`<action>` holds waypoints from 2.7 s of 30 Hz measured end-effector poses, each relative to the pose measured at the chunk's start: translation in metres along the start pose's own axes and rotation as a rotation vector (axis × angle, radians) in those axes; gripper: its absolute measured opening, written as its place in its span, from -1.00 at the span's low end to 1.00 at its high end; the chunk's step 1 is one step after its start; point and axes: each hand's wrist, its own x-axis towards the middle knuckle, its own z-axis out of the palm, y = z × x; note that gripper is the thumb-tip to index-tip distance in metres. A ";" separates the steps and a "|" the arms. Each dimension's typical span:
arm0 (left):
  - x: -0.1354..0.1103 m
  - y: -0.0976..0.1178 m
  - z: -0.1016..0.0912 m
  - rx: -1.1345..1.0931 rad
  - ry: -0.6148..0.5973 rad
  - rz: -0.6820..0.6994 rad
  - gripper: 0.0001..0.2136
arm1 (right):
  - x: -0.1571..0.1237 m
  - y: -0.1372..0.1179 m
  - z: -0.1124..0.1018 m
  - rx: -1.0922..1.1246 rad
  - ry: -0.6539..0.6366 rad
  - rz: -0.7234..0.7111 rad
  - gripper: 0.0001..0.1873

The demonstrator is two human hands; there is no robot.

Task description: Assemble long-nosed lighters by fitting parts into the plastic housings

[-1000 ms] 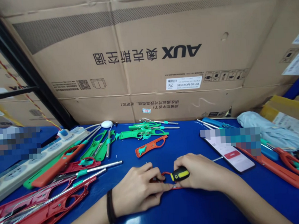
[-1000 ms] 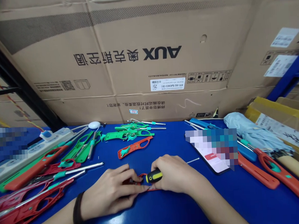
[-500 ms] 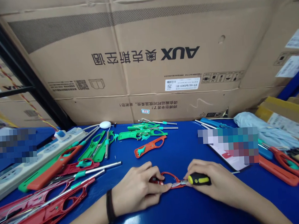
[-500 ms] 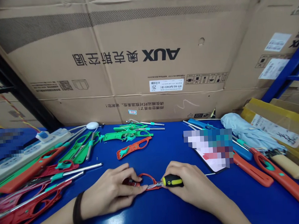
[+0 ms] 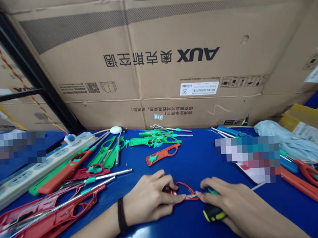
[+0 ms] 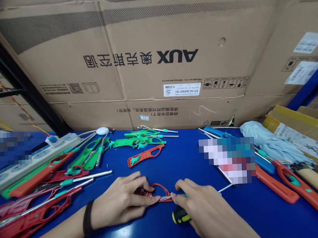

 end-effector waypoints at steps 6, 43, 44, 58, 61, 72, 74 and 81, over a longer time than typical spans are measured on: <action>-0.001 0.000 -0.002 0.026 -0.017 0.008 -0.73 | 0.008 -0.008 -0.008 -0.011 -0.076 0.024 -0.62; -0.011 -0.037 -0.010 -0.158 0.240 -0.132 -0.64 | 0.045 0.004 0.004 0.321 0.405 -0.084 -0.69; -0.011 -0.041 -0.011 -0.130 0.285 -0.186 -0.65 | 0.045 0.005 0.003 0.320 0.420 -0.076 -0.71; -0.012 -0.052 -0.011 -0.074 0.355 -0.300 -0.86 | 0.043 0.013 -0.004 0.328 0.507 -0.018 -0.71; -0.008 -0.035 -0.014 -0.107 0.331 -0.178 -0.90 | 0.041 0.013 -0.007 0.419 0.371 -0.010 -0.74; 0.000 -0.008 0.001 -0.204 0.191 0.017 -0.70 | 0.038 0.008 -0.009 0.534 0.063 0.018 -0.93; 0.000 -0.008 0.002 -0.201 0.205 0.028 -0.74 | 0.038 0.008 -0.009 0.531 0.062 0.028 -0.94; 0.000 -0.007 0.002 -0.216 0.251 0.053 -0.84 | 0.040 0.007 -0.008 0.489 0.029 0.052 -0.83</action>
